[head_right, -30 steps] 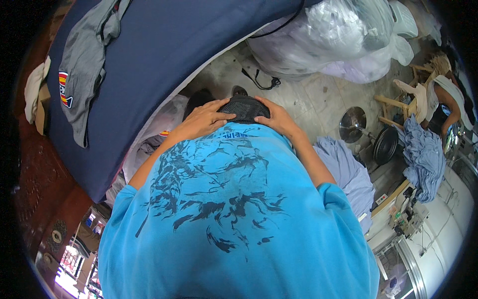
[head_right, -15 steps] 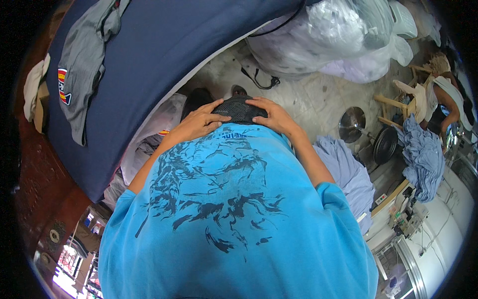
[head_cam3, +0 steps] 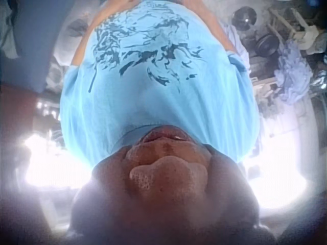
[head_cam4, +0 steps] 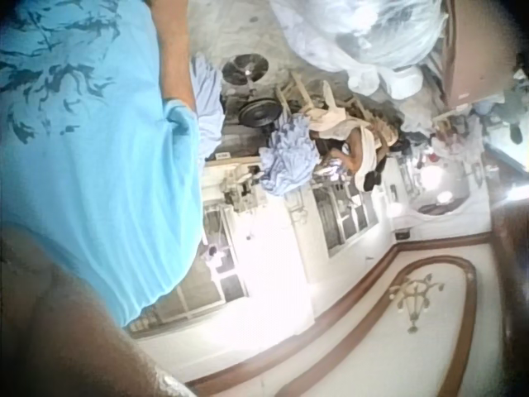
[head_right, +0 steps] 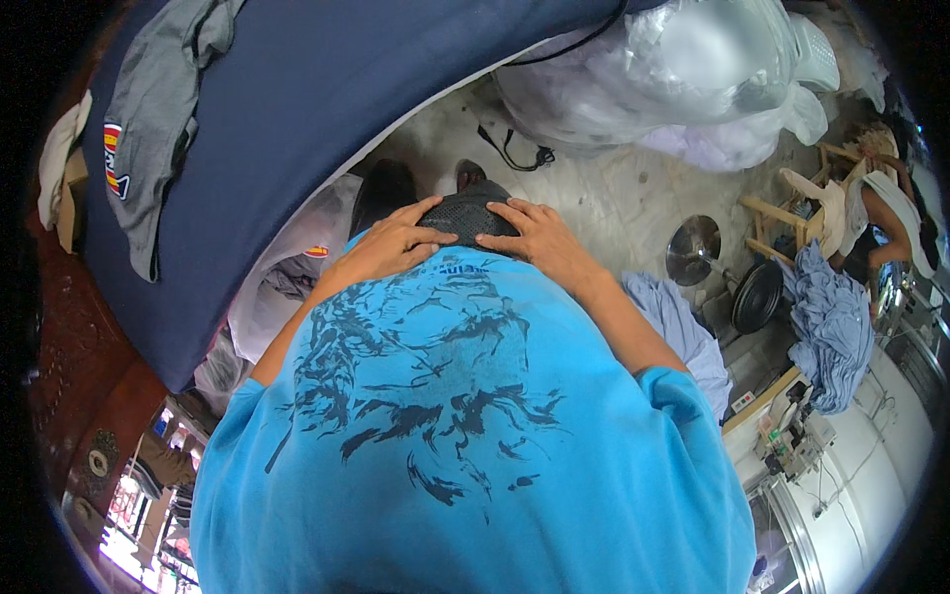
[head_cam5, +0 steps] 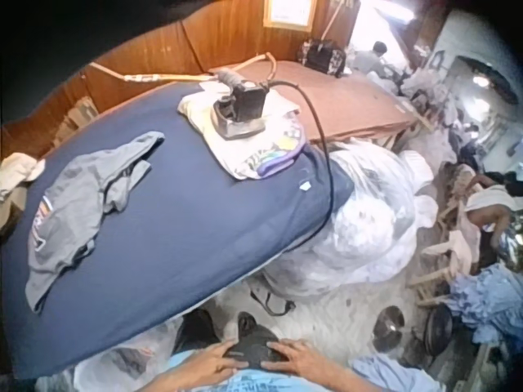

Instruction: The person takes a grey garment from a plastic bag, lays it flat on an ironing board, and irons the fabric using a hand-held iron before folding it and placing it on a stack of similar items.

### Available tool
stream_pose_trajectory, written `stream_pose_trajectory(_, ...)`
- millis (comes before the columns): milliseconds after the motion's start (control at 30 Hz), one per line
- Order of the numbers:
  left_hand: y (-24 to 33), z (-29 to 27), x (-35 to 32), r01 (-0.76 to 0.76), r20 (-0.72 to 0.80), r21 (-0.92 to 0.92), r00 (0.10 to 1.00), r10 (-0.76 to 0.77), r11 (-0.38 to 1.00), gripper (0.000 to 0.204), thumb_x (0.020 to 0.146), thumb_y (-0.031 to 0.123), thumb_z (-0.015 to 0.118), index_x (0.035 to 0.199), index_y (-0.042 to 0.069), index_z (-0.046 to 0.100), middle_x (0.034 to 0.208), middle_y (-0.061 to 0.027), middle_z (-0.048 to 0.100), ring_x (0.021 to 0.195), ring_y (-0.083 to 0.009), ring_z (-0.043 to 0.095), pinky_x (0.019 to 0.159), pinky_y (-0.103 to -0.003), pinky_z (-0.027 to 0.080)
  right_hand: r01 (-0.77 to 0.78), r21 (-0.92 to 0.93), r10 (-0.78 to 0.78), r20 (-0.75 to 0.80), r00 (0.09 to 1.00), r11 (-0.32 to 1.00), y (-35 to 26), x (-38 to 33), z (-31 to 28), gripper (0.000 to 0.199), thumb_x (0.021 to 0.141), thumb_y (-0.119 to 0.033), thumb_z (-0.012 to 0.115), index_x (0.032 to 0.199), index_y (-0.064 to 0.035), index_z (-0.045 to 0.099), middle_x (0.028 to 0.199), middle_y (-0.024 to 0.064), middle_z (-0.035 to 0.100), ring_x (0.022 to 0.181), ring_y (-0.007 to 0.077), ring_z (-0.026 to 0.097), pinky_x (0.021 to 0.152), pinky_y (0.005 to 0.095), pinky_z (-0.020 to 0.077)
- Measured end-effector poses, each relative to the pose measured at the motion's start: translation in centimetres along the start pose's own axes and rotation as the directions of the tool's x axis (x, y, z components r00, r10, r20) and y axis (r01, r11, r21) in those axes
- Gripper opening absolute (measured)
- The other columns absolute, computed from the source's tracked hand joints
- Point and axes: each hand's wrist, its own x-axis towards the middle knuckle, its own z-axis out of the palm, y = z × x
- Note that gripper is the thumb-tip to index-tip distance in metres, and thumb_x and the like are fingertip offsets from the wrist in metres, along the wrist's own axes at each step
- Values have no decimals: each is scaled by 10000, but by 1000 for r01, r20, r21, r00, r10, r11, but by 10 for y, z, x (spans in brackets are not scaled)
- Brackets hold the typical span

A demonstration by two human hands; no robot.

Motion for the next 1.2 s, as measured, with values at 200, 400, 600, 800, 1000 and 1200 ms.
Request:
stream_pose_trajectory(200, 0, 4, 2, 88, 71, -83, 994, -82, 993, 291, 826, 205, 575, 1108, 233, 640, 1424, -147, 289, 1281, -337, 319, 1021, -424, 314, 4, 6, -4, 5, 1000, 1000, 5, -5, 6, 374, 792, -341, 553, 1144, -226, 612, 1312, 66, 456, 1227, 315, 370, 975, 422, 311)
stream_pose_trajectory(400, -2, 9, 7, 96, 109, -110, 990, -84, 989, 291, 815, 182, 589, 1097, 222, 646, 1425, -150, 285, 1278, -349, 314, 1019, -422, 313, -7, 31, 8, -24, 1000, 999, 7, -16, 16, 362, 800, -344, 546, 1131, -215, 616, 1291, 37, 480, 1219, 318, 382, 957, 443, 323)
stream_pose_trajectory(600, -7, 17, 11, 29, 120, -98, 993, -17, 995, 264, 804, 197, 579, 1051, 205, 670, 1405, -187, 309, 1241, -369, 361, 993, -433, 338, 6, 47, -2, -77, 997, 999, 7, -28, 30, 317, 802, -308, 538, 1075, -176, 632, 1219, 26, 533, 1174, 301, 437, 926, 434, 346)
stream_pose_trajectory(800, -2, 15, 13, 36, 203, -112, 979, -13, 993, 260, 800, 171, 593, 1047, 199, 670, 1414, -167, 300, 1253, -359, 347, 1004, -425, 325, -32, 91, 41, -100, 994, 995, -2, -39, 36, 297, 790, -279, 546, 1034, -140, 641, 1165, 5, 560, 1155, 263, 453, 930, 410, 352)
stream_pose_trajectory(1000, 0, 13, 16, 64, 264, -121, 964, -30, 991, 265, 803, 152, 606, 1056, 206, 665, 1419, -146, 295, 1260, -352, 339, 1015, -425, 314, -34, 120, 49, -123, 991, 992, -9, -45, 38, 280, 776, -272, 560, 1003, -133, 649, 1149, -12, 568, 1153, 228, 456, 941, 399, 348)
stream_pose_trajectory(1200, 1, 10, 20, 66, 261, -127, 965, -31, 990, 245, 796, 185, 568, 1025, 146, 646, 1380, -174, 354, 1159, -346, 452, 925, -406, 388, -274, 415, 421, -317, 850, 867, -13, -52, 54, 300, 801, -230, 564, 1063, -94, 612, 1143, 55, 573, 1119, 254, 483, 914, 374, 372)
